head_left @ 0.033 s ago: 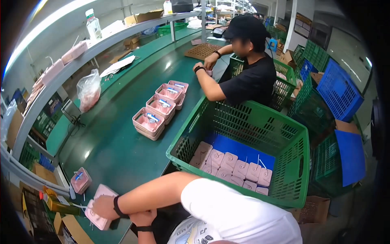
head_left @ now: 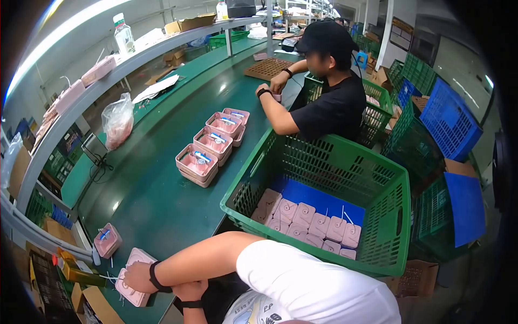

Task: The person picks up a pink plastic base from a green crate, places it on the table, and presses a white cover onto it. They then insert a small white piece into the center of the cover and place the assembled unit back into the crate.

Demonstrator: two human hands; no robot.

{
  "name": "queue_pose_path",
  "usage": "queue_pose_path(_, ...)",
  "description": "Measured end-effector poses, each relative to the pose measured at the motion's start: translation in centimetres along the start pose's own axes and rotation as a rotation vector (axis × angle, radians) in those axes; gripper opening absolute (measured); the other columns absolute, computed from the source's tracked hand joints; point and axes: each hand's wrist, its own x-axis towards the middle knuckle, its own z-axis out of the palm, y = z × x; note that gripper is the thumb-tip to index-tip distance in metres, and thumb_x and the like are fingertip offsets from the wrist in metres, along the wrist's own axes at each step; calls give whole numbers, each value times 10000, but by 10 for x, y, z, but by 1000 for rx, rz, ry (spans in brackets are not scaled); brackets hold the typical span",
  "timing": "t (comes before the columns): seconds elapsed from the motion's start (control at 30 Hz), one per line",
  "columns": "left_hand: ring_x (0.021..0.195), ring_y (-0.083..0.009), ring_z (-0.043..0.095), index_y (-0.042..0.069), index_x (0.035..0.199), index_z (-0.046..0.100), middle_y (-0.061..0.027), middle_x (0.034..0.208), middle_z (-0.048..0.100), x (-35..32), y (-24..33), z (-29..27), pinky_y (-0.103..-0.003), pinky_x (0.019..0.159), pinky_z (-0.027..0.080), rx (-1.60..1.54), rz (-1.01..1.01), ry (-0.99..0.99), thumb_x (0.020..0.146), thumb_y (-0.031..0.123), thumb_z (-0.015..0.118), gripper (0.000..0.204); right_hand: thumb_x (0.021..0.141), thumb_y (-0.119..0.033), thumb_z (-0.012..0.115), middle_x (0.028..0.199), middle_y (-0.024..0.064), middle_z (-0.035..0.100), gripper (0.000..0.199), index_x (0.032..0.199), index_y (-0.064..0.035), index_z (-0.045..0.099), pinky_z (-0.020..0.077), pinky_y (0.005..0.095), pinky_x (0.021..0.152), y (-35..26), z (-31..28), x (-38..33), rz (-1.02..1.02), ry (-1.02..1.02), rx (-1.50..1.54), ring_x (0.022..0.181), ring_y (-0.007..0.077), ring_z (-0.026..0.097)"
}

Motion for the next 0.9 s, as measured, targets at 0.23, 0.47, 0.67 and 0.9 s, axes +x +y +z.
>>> queue_pose_path(0.23, 1419, -372, 608, 125, 1577, 565, -140, 1546, 646, -21, -15, 45, -536, 1117, 549, -280, -141, -156, 993, 460, 734, 695, 861, -338, 764, 1018, 89, 731, 300, 1007, -78, 790, 560, 444, 815, -20, -92, -57, -59, 142, -250, 964, 277, 700)
queue_pose_path(0.47, 718, -352, 643, 107, 698, 603, -101, 722, 619, 28, 11, -31, -453, 640, 490, -131, 52, -14, 873, 88, 769, 242, 975, -243, 770, 762, 97, 617, 265, 849, -52, 636, 508, 404, 643, 29, -342, -276, 517, 237, -268, 687, 270, 624)
queue_pose_path(0.67, 601, -336, 486, 106, 618, 363, -101, 633, 421, 38, 24, -19, -478, 573, 364, -194, 60, 125, 841, 56, 765, 462, 962, -328, 770, 926, 187, 775, 306, 1009, -26, 759, 599, 435, 804, 106, -244, -517, 1422, 198, -12, 865, 336, 761)
queue_pose_path(0.9, 612, -337, 502, 104, 641, 384, -100, 645, 435, 34, 14, -19, -472, 576, 371, -82, 106, 61, 849, 42, 757, 432, 977, -325, 711, 1165, 224, 773, 416, 1273, -33, 690, 587, 503, 989, 126, -92, -608, 1448, -291, 10, 1139, 410, 739)
